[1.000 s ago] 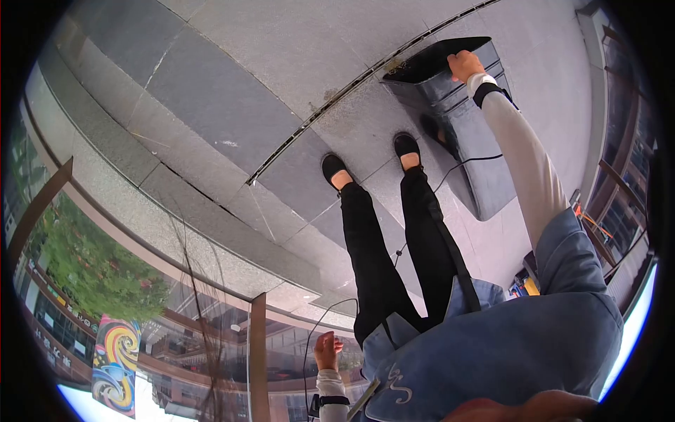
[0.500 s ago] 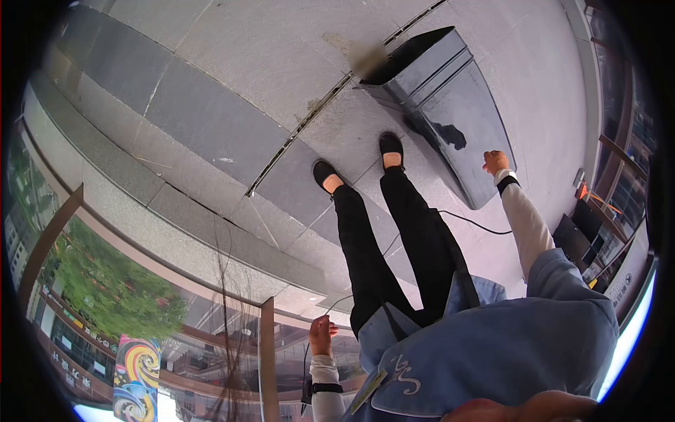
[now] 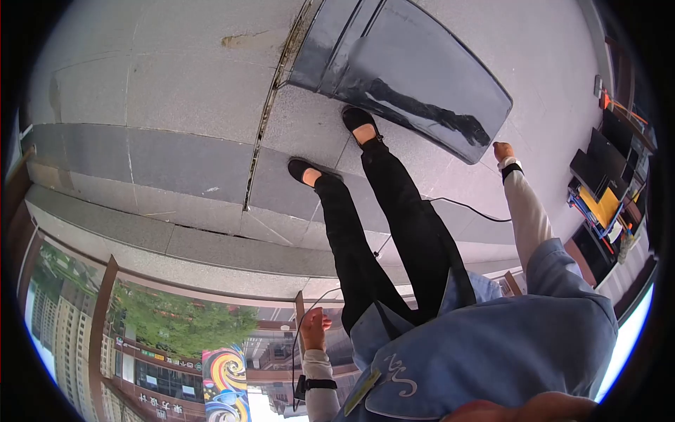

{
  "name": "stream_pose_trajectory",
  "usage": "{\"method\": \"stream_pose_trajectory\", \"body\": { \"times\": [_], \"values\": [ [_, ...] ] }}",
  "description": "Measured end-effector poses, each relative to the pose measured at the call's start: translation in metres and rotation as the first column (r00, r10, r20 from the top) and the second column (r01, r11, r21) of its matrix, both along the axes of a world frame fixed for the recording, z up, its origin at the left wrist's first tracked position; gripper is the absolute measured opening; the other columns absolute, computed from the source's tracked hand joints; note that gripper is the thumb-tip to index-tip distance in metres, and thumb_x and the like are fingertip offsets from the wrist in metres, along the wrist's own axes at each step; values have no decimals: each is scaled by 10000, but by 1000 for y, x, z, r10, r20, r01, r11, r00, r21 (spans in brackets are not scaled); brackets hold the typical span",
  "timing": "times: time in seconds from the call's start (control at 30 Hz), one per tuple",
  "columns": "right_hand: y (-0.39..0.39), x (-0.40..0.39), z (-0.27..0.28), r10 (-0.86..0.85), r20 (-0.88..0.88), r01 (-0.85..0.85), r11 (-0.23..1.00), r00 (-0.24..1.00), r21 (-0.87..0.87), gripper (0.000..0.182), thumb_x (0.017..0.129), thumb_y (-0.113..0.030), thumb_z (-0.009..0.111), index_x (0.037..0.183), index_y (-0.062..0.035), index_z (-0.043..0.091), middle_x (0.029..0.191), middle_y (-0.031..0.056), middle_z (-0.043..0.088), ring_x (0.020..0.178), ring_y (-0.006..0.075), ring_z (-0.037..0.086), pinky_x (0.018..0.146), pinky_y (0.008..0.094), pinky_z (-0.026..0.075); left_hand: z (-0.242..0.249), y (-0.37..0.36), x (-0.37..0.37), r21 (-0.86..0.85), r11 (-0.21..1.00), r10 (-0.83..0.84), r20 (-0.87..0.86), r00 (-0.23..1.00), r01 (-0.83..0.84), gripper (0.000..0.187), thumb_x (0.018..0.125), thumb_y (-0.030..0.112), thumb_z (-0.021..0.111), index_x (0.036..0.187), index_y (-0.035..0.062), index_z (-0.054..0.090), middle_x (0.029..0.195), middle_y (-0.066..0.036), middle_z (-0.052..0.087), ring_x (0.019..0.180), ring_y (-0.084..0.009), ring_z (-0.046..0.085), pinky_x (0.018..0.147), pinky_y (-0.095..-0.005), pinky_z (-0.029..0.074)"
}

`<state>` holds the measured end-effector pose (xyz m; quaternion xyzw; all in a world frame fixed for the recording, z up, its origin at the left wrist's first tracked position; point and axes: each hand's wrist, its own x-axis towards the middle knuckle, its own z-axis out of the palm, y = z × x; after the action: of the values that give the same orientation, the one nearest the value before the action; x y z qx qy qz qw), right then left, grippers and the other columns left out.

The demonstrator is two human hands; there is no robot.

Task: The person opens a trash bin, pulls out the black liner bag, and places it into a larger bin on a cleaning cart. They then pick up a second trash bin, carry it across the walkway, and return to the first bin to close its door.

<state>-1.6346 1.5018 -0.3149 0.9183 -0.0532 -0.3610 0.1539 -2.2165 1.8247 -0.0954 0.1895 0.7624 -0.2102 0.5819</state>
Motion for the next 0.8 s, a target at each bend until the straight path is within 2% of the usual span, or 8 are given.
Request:
{"method": "stream_pose_trajectory", "body": {
  "times": [0.07,0.13,0.17,0.23,0.33,0.53,0.57,0.8],
  "values": [
    [-15,2,-17,6,-84,3,994,996,109,267,749,-225,414,852,-23,555,850,178,571,799,290,560,628,336,462,-1,4,9,2,999,-44,0,999,44,179,788,209,519,875,53,537,677,-44,525,563,-133,530,518,-229,436],
    [-29,12,-27,355,-236,-340,935,904,103,264,770,-241,401,826,-31,551,816,115,571,703,253,559,593,349,462,1,7,21,27,998,-60,0,998,60,174,789,204,518,877,55,539,677,-41,525,568,-130,531,519,-230,438],
    [-18,6,-27,-113,-154,136,979,982,151,211,782,-142,391,853,-45,565,751,133,575,660,266,581,509,375,483,2,10,31,27,998,-64,-10,998,65,157,789,188,514,869,55,542,676,-39,528,573,-125,531,518,-229,437],
    [-3,4,-16,-297,-152,324,923,943,205,188,780,-133,394,840,-55,555,712,100,553,604,222,554,480,348,472,2,11,41,40,996,-85,-7,996,85,149,788,181,512,862,56,542,676,-39,529,573,-123,530,518,-227,436],
    [12,2,1,-697,-149,697,628,702,347,162,766,-227,433,773,-87,515,648,15,488,552,111,438,440,274,368,7,11,57,59,995,-81,26,996,79,134,787,165,507,848,52,544,679,-41,532,571,-118,526,516,-223,435],
    [32,5,42,-651,-255,681,566,715,464,203,761,-300,470,736,-104,515,646,-15,473,551,101,398,470,238,299,28,14,89,122,990,-70,32,997,66,141,777,161,505,873,65,538,672,-26,532,561,-118,532,522,-224,435],
    [39,9,51,-654,-283,700,556,701,449,239,779,-330,466,811,-105,539,703,-18,480,652,109,416,572,293,335,32,14,92,137,990,-50,39,998,44,142,776,159,506,875,64,538,674,-28,533,560,-119,534,520,-223,435],
    [91,41,112,-537,-260,561,532,803,634,217,771,-280,503,701,-79,543,601,-5,479,523,89,394,432,225,284,64,6,109,281,957,26,149,988,-68,154,777,167,513,878,53,537,667,-33,530,564,-119,537,511,-218,431]
  ]
}}
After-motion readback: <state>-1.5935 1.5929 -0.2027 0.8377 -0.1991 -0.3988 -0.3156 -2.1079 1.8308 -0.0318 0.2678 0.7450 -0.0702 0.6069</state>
